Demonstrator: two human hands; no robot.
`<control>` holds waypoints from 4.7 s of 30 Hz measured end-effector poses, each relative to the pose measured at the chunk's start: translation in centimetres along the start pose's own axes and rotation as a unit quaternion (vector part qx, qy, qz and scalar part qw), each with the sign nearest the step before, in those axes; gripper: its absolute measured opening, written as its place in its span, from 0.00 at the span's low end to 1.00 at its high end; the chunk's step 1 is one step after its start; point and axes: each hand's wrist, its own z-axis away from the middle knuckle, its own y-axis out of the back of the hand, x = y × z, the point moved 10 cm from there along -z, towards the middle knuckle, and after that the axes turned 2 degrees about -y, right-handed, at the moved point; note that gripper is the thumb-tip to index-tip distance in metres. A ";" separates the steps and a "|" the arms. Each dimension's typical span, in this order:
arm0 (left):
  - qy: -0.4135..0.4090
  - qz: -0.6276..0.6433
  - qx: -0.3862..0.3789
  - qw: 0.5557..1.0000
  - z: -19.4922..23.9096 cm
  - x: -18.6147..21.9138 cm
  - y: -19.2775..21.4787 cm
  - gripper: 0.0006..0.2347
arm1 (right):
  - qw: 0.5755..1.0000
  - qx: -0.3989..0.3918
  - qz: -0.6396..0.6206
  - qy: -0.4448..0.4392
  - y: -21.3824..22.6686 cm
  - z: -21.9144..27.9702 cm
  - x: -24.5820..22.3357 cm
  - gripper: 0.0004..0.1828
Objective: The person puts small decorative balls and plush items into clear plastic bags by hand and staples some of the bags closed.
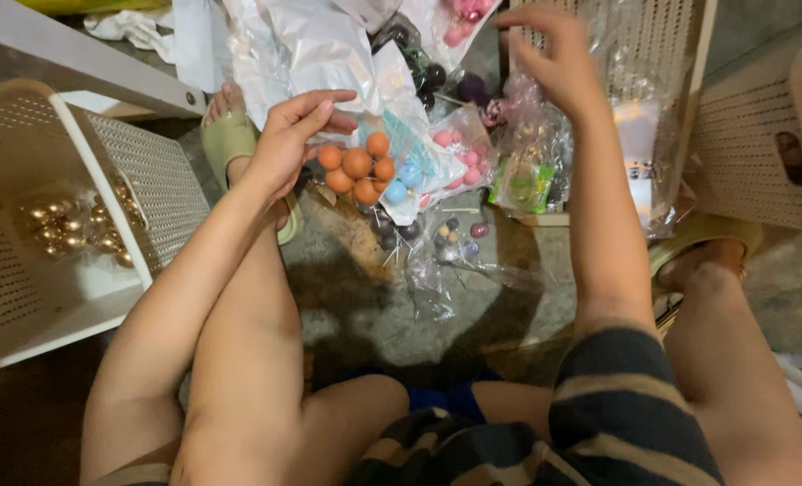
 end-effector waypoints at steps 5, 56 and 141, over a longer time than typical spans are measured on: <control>0.011 -0.011 0.005 1.000 0.1 0.2 -0.5 0.14 | 0.963 0.201 0.177 -0.031 6.4 8.0 6.1 0.26; 0.035 0.005 0.006 0.999 -0.7 0.1 -1.1 0.15 | 0.847 0.259 0.245 -0.393 11.7 25.3 21.1 0.39; -0.036 -0.057 0.009 0.998 -0.8 0.1 -0.3 0.14 | 0.994 0.039 0.078 -0.060 7.5 14.3 0.3 0.11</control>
